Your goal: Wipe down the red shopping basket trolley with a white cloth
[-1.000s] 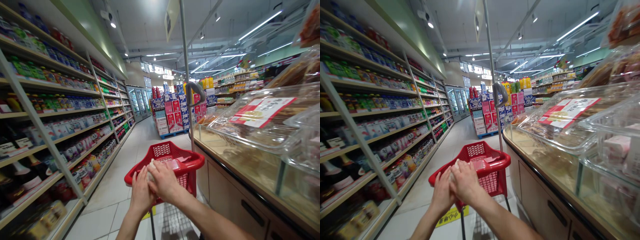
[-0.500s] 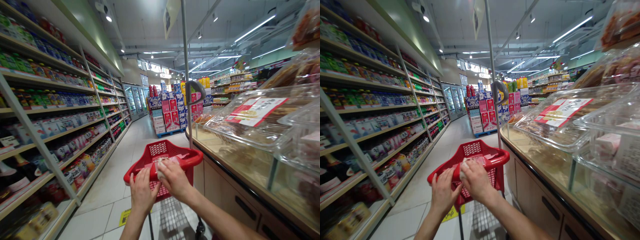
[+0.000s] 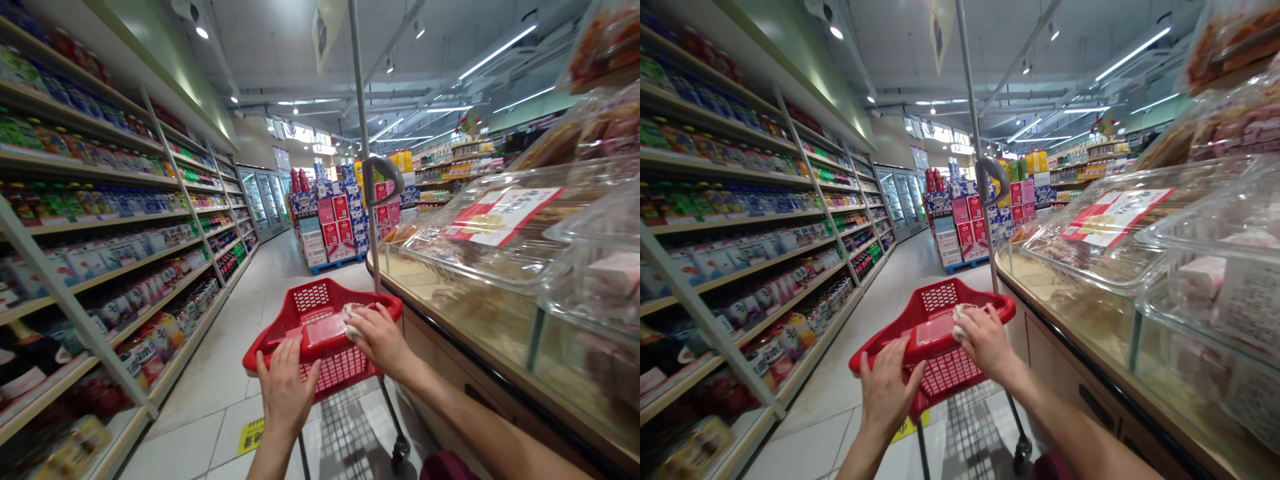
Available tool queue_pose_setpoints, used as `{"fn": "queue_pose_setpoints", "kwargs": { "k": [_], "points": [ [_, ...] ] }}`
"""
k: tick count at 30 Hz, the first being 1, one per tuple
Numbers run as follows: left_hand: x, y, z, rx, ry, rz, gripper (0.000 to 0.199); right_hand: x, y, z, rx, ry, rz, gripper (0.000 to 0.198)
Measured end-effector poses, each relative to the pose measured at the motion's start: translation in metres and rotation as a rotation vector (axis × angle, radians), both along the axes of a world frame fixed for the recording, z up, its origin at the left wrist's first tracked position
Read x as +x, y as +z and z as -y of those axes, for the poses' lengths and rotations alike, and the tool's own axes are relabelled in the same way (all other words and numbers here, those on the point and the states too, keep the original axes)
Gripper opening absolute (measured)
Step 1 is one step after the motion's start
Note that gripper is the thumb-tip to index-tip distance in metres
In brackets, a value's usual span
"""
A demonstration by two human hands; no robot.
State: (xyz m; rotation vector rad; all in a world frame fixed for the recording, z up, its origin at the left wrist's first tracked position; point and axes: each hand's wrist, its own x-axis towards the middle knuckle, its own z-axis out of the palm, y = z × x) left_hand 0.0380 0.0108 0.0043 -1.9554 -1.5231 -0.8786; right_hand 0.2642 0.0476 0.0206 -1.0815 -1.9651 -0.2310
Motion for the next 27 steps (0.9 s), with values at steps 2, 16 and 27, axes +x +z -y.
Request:
{"fn": "queue_pose_setpoints", "kwargs": {
  "k": [2,16,27],
  "points": [
    [-0.004,0.001,0.001,-0.026,-0.023,0.0,0.042,0.02,0.007,-0.015,-0.1,-0.081,-0.014,0.023],
    [0.0,-0.003,-0.002,0.003,0.023,0.002,0.042,0.007,-0.026,0.009,0.134,-0.013,-0.003,0.032],
    [0.006,-0.006,-0.003,0.064,0.013,-0.032,0.04,-0.008,-0.018,0.005,0.141,0.066,-0.031,0.035]
  ]
}}
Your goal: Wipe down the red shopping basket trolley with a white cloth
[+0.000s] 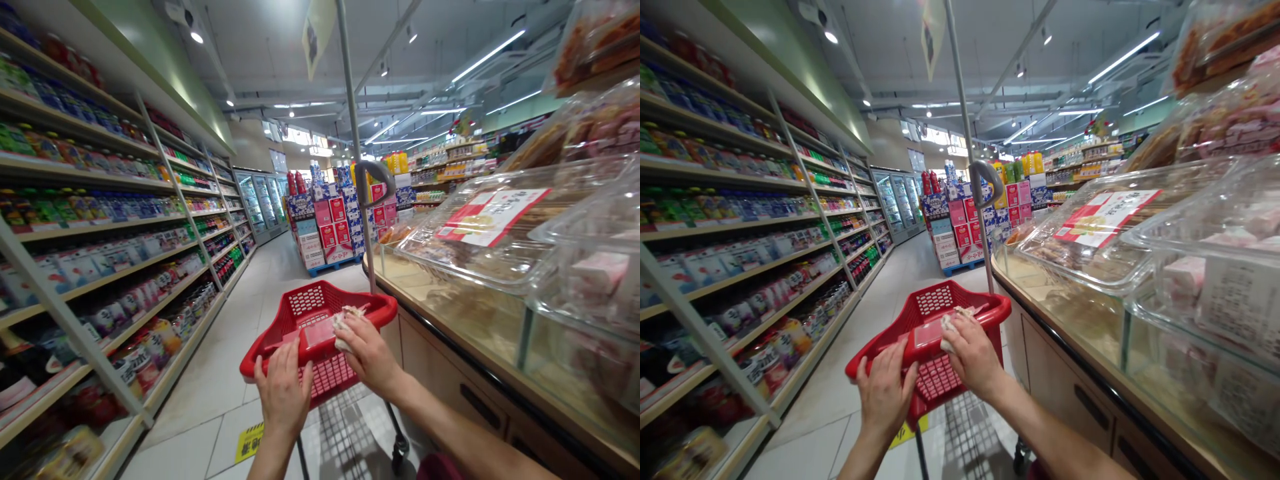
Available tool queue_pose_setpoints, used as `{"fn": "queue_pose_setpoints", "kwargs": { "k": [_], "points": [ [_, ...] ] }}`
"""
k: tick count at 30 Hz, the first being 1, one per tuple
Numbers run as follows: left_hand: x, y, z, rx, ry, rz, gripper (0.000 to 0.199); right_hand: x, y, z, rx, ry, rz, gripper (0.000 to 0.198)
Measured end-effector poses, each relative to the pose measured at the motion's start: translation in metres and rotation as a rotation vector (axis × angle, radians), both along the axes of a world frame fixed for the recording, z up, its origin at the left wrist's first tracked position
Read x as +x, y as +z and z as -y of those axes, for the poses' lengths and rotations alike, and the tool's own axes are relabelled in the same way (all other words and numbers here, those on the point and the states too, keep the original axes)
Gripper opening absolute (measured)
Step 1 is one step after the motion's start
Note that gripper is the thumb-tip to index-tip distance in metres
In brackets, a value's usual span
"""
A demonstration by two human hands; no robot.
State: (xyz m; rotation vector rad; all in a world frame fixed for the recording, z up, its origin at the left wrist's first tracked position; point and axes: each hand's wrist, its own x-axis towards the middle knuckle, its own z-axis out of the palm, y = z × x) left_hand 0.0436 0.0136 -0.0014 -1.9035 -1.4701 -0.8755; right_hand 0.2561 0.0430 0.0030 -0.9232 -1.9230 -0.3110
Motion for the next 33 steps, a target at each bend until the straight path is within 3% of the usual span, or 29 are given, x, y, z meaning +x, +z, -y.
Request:
{"fn": "queue_pose_setpoints", "kwargs": {
  "k": [6,12,18,23,25,29,33],
  "points": [
    [0.003,0.0,0.0,-0.003,0.002,-0.008,0.039,0.029,0.002,-0.013,-0.137,-0.233,-0.134,0.032],
    [0.005,-0.001,0.0,0.018,0.005,-0.009,0.039,-0.003,-0.001,0.002,0.003,0.005,0.0,0.037],
    [0.001,-0.002,0.0,-0.015,-0.014,0.004,0.039,0.023,0.002,-0.014,-0.084,-0.235,-0.219,0.035],
    [0.001,-0.003,0.0,0.008,-0.004,0.0,0.039,-0.013,-0.001,0.003,0.02,0.016,-0.013,0.037],
    [0.001,-0.002,0.0,0.005,-0.005,-0.01,0.039,-0.01,-0.001,0.001,0.019,-0.015,-0.001,0.035],
    [0.002,-0.002,0.0,0.006,0.002,-0.01,0.038,0.006,0.002,-0.008,-0.033,-0.241,-0.186,0.035],
    [0.005,-0.003,0.0,0.031,0.006,-0.013,0.037,-0.016,0.002,0.001,0.039,-0.03,-0.039,0.034]
  ]
}}
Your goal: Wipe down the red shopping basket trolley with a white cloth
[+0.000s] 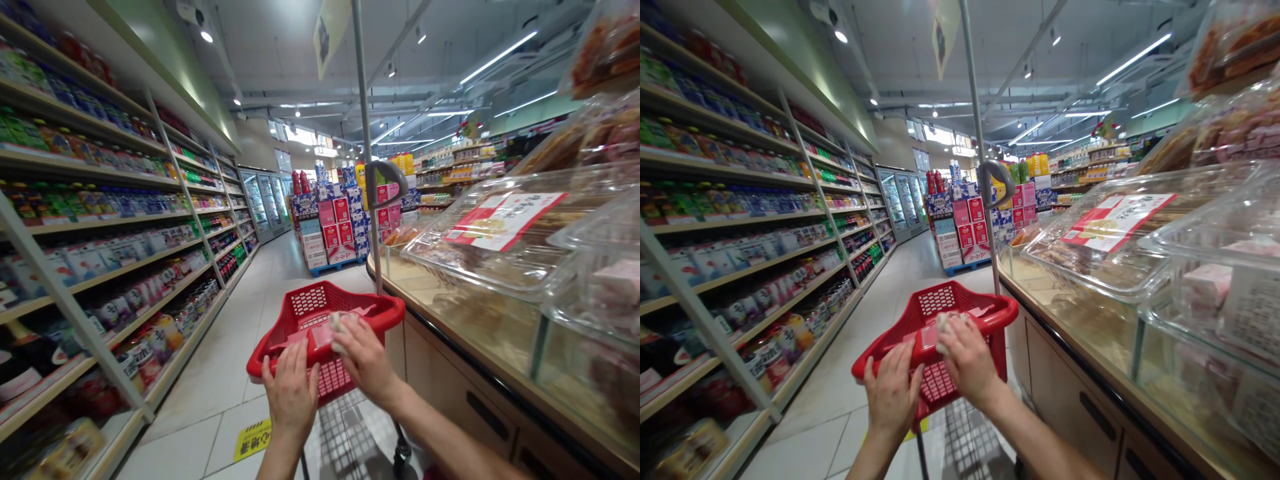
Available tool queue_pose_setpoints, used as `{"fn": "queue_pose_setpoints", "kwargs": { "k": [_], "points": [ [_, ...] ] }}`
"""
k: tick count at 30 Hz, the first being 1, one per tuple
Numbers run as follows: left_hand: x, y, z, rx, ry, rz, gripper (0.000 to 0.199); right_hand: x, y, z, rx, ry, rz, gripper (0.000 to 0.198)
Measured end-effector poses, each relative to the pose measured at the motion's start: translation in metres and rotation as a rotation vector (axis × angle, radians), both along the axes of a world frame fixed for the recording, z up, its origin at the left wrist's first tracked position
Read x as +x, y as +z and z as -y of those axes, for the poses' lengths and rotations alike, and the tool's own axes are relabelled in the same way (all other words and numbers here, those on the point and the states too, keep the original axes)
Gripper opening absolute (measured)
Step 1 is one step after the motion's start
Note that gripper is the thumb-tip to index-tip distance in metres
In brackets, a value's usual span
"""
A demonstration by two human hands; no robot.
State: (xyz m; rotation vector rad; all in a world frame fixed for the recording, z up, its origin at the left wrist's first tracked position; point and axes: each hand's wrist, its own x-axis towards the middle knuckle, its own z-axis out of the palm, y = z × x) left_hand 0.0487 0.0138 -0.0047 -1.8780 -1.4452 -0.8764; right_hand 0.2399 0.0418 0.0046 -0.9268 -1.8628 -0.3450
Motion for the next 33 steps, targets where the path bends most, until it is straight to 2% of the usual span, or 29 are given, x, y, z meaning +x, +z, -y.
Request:
{"fn": "queue_pose_setpoints", "kwargs": {
  "k": [2,7,12,13,17,19,23,29,31,33],
  "points": [
    [0.0,0.0,0.0,0.005,-0.003,-0.012,0.038,-0.004,0.0,0.001,0.025,0.038,0.052,0.033],
    [-0.001,-0.001,0.001,0.001,-0.013,-0.003,0.037,0.012,0.001,-0.009,-0.037,-0.205,-0.117,0.033],
    [-0.004,-0.002,0.001,0.015,0.007,-0.023,0.038,-0.004,0.002,0.0,0.026,0.033,0.056,0.031],
    [-0.005,-0.002,0.001,0.012,0.008,-0.024,0.038,-0.002,0.002,-0.001,0.024,0.025,0.056,0.031],
    [-0.005,-0.002,0.001,0.001,-0.002,-0.015,0.038,0.021,-0.002,-0.011,-0.039,-0.156,-0.109,0.032],
    [-0.003,-0.002,0.001,0.02,-0.002,-0.019,0.039,0.023,-0.004,-0.011,-0.032,-0.121,-0.133,0.032],
    [0.0,0.001,0.002,0.044,0.011,-0.028,0.042,0.017,-0.007,-0.008,0.044,0.063,-0.037,0.034],
    [0.003,0.006,0.006,-0.021,-0.062,0.019,0.039,0.052,-0.012,-0.027,-0.067,-0.071,-0.239,0.037],
    [0.004,0.006,0.007,-0.013,-0.048,0.062,0.037,0.051,-0.011,-0.024,-0.093,-0.039,-0.294,0.035],
    [0.003,0.005,0.007,0.0,-0.035,0.042,0.038,0.042,-0.007,-0.013,-0.13,0.077,-0.324,0.033]
  ]
}}
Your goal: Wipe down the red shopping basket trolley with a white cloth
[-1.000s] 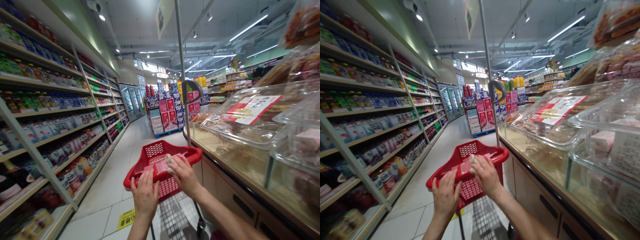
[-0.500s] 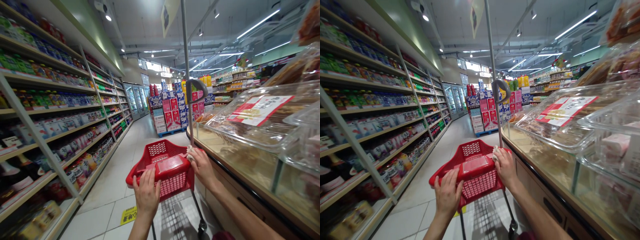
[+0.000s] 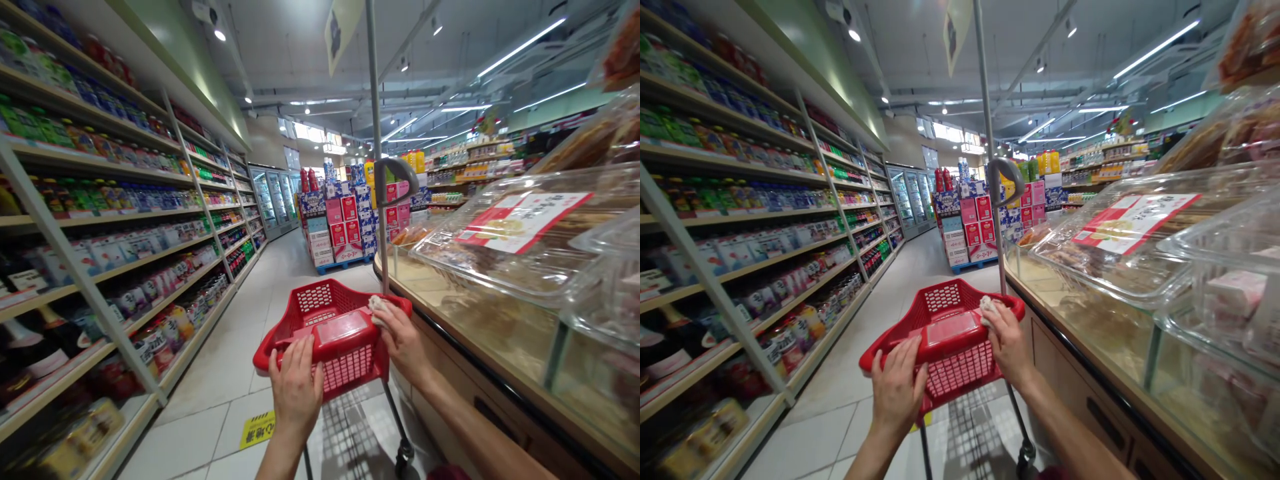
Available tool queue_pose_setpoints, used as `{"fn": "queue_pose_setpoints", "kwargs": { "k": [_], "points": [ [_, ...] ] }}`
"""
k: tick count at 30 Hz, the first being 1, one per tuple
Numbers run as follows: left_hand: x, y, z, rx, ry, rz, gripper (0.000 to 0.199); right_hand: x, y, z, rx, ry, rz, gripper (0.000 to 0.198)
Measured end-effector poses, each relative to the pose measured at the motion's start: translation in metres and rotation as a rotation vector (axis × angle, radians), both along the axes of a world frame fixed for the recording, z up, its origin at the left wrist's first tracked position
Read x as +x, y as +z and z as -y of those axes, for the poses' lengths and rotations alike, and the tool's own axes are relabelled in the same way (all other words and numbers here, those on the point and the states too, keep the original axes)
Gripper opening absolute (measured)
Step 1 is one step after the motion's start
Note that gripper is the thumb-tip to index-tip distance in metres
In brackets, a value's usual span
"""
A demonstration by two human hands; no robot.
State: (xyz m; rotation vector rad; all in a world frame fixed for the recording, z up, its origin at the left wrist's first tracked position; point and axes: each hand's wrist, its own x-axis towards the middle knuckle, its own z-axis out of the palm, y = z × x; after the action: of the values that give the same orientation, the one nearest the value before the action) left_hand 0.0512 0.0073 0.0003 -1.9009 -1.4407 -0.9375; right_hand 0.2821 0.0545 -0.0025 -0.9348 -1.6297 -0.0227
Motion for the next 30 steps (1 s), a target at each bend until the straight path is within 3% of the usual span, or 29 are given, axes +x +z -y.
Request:
{"fn": "queue_pose_setpoints", "kwargs": {
  "k": [3,6,9,12,14,17,19,22,27,30],
  "points": [
    [-0.005,-0.001,-0.001,0.016,-0.003,-0.073,0.039,-0.012,0.01,0.017,-0.042,0.109,-0.066,0.034],
    [-0.009,-0.002,-0.002,0.028,-0.001,-0.095,0.039,-0.009,0.015,0.018,-0.041,-0.064,0.027,0.032],
    [-0.009,-0.002,-0.003,0.033,-0.006,-0.098,0.04,0.002,0.01,0.008,0.066,-0.257,0.23,0.026],
    [-0.009,-0.002,-0.003,0.043,-0.019,-0.094,0.041,0.013,0.006,0.0,0.142,-0.218,0.356,0.03],
    [-0.009,-0.002,-0.003,0.053,-0.021,-0.096,0.04,0.02,0.009,-0.002,0.076,-0.178,0.468,0.037],
    [-0.011,-0.003,-0.004,0.066,-0.023,-0.114,0.039,0.029,0.02,-0.004,-0.071,-0.181,0.673,0.065],
    [-0.012,-0.003,-0.005,0.073,-0.026,-0.122,0.04,0.033,0.028,-0.006,-0.11,-0.208,0.753,0.066],
    [-0.014,-0.003,-0.005,0.074,-0.03,-0.122,0.04,0.036,0.04,-0.009,-0.119,-0.132,0.757,0.049],
    [-0.019,-0.003,-0.003,0.078,-0.036,-0.107,0.042,0.048,0.057,-0.001,-0.213,0.263,0.655,0.027],
    [-0.02,-0.004,-0.001,0.066,-0.033,-0.088,0.041,0.062,0.051,0.0,-0.239,0.104,0.5,0.031]
  ]
}}
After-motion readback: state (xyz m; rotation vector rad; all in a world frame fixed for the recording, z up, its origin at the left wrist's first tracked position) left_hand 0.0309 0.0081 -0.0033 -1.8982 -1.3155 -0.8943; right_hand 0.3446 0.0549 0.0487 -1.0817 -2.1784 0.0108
